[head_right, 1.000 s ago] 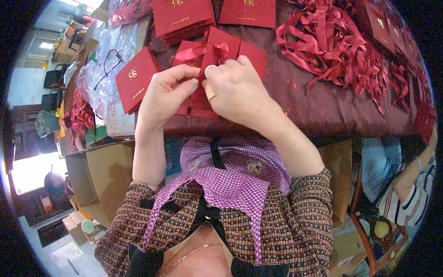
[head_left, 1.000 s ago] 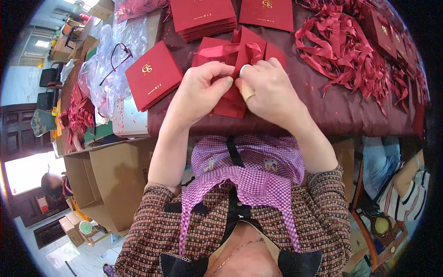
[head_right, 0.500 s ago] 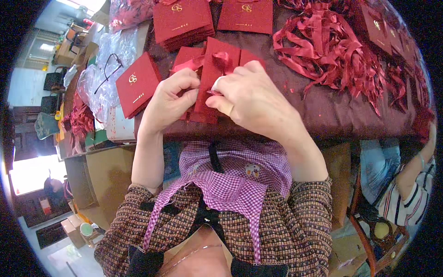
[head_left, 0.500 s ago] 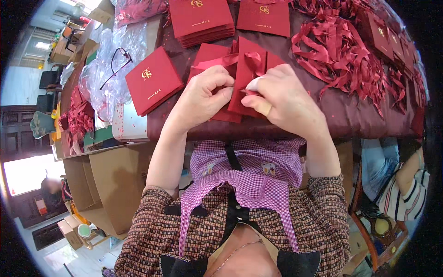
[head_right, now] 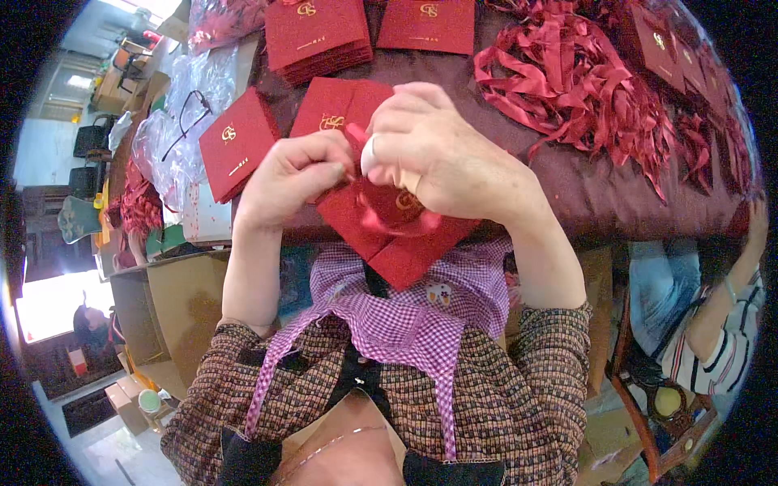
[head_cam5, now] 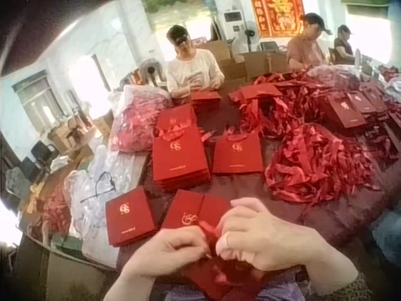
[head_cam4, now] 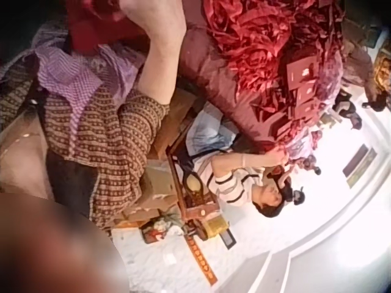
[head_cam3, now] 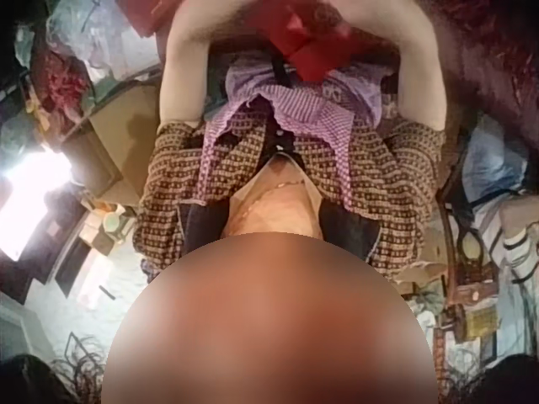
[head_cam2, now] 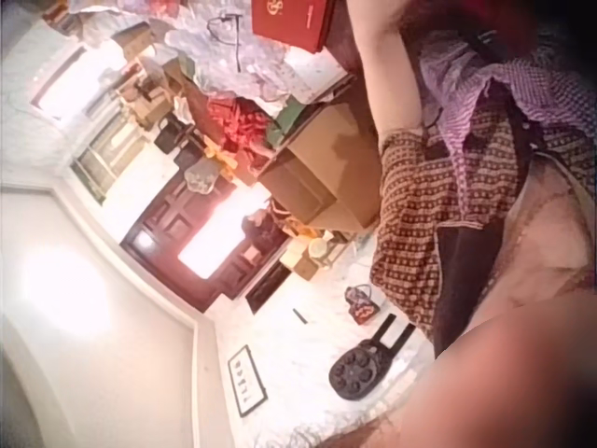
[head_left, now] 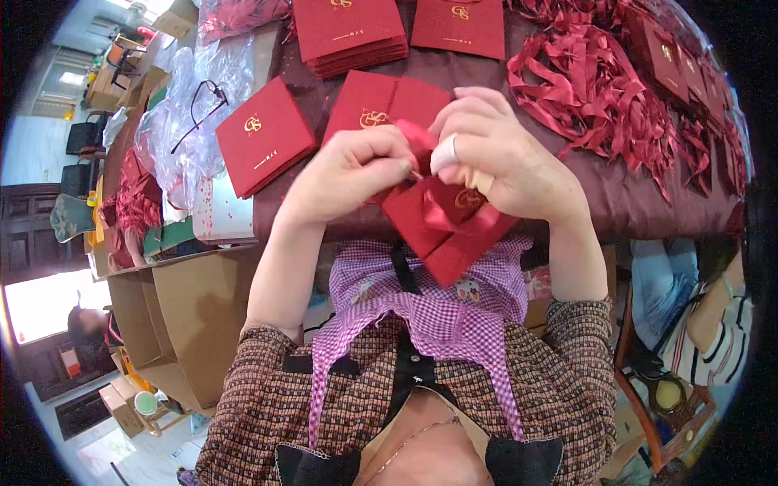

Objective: The person takes red ribbons out of a plastic bag and attaches the ribbon handles onto small red gift bags by hand.

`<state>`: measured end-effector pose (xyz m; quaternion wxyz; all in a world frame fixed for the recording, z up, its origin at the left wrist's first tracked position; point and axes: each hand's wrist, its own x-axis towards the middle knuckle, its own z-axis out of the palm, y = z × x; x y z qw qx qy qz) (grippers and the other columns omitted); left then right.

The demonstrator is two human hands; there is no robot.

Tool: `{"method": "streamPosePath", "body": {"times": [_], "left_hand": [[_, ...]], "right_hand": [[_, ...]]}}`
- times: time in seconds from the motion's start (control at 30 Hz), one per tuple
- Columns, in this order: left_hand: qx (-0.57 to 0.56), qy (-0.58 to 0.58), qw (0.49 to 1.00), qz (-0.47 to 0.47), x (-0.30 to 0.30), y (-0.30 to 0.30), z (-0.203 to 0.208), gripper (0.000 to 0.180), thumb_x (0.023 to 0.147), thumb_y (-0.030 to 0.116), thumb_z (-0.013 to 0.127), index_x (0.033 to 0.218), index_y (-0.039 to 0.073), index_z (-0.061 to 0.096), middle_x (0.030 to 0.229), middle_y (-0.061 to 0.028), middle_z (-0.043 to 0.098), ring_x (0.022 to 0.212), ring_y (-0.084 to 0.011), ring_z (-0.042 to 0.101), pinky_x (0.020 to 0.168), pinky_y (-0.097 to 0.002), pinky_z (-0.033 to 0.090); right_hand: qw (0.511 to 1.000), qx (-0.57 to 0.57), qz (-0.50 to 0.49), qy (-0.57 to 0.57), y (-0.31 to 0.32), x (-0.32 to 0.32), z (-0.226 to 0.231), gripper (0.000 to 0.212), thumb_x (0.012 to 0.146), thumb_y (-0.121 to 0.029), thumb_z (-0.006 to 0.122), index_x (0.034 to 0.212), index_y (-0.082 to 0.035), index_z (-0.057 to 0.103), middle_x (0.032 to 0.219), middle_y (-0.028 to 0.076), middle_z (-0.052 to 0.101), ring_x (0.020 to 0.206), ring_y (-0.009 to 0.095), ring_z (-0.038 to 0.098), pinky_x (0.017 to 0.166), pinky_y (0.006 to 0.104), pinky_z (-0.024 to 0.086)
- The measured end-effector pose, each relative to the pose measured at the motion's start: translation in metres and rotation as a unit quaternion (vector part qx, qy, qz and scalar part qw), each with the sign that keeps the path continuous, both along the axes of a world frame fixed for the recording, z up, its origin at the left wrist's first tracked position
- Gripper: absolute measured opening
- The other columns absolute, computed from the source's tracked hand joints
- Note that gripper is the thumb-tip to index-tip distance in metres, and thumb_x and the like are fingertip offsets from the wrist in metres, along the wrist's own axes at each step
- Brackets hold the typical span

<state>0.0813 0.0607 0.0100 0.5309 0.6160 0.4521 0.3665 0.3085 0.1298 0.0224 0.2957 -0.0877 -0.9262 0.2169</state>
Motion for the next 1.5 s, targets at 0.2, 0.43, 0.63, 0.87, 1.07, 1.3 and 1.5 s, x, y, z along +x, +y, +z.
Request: {"method": "streamPosePath", "body": {"times": [0.2,0.43,0.63,0.87,1.07,1.3,1.5], "left_hand": [[-0.165,-0.328,0.926,0.084,-0.034,0.019,-0.009,0.018,0.091,0.014,0.053,0.087,-0.002,0.062,0.073,-0.0036,0.056,0.059,-0.0092,0.046,0.053,-0.0253,0.037],[-0.217,-0.501,0.834,0.078,-0.005,0.013,-0.018,0.038,0.1,0.033,0.042,0.1,-0.001,0.059,0.087,-0.0106,0.063,0.074,-0.0174,0.057,0.068,-0.0321,0.047],[-0.093,-0.329,0.939,0.033,0.022,-0.004,-0.014,0.027,0.094,0.007,0.052,0.119,-0.002,0.056,0.118,-0.0104,0.059,0.108,-0.0199,0.057,0.094,-0.0335,0.047],[-0.046,-0.077,0.981,0.174,0.019,-0.005,-0.015,0.019,0.085,-0.003,0.062,0.103,0.002,0.06,0.096,0.0014,0.061,0.087,-0.0074,0.057,0.075,-0.0215,0.047],[0.045,-0.158,0.959,0.231,-0.003,0.007,-0.009,0.011,0.089,0.002,0.059,0.1,0.0,0.059,0.088,0.0019,0.059,0.078,-0.005,0.053,0.071,-0.0183,0.043],[0.008,-0.085,0.964,0.253,-0.007,0.02,-0.012,0.008,0.09,0.006,0.059,0.095,0.001,0.061,0.085,0.0018,0.06,0.078,-0.0045,0.054,0.072,-0.0189,0.043],[0.009,-0.069,0.96,0.269,0.001,0.018,-0.016,0.012,0.088,0.005,0.062,0.097,-0.004,0.062,0.079,0.0005,0.062,0.072,-0.0038,0.054,0.066,-0.0185,0.044]], "right_hand": [[0.999,-0.031,0.024,0.017,-0.004,0.01,0.004,0.009,0.079,-0.013,0.066,0.081,-0.007,0.059,0.084,0.004,0.057,0.097,0.024,0.057,0.101,0.0442,0.035],[0.994,-0.097,-0.008,0.045,-0.003,0.006,-0.001,0.009,0.084,-0.011,0.062,0.084,-0.003,0.06,0.113,0.012,0.056,0.107,0.028,0.054,0.097,0.0386,0.038],[0.973,-0.202,-0.007,0.114,-0.005,-0.002,-0.007,0.005,0.085,0.0,0.053,0.086,0.001,0.059,0.13,0.018,0.049,0.115,0.024,0.052,0.091,0.0342,0.043],[0.972,-0.157,-0.073,0.156,-0.002,0.005,-0.025,0.018,0.086,-0.003,0.059,0.104,-0.003,0.061,0.127,0.014,0.052,0.118,0.027,0.051,0.099,0.0351,0.04],[0.952,-0.143,-0.253,0.098,0.005,0.087,-0.031,0.02,0.082,-0.002,0.063,0.102,-0.005,0.066,0.101,0.011,0.065,0.098,0.026,0.062,0.087,0.0336,0.049],[0.901,0.121,-0.389,-0.149,-0.004,0.132,-0.064,0.02,0.078,-0.006,0.062,0.097,-0.009,0.065,0.104,0.006,0.064,0.102,0.026,0.057,0.089,0.0393,0.042],[0.919,0.06,-0.388,-0.022,0.001,0.12,-0.058,0.021,0.078,-0.003,0.064,0.098,-0.009,0.065,0.093,0.007,0.063,0.094,0.025,0.058,0.085,0.0366,0.041]]}}
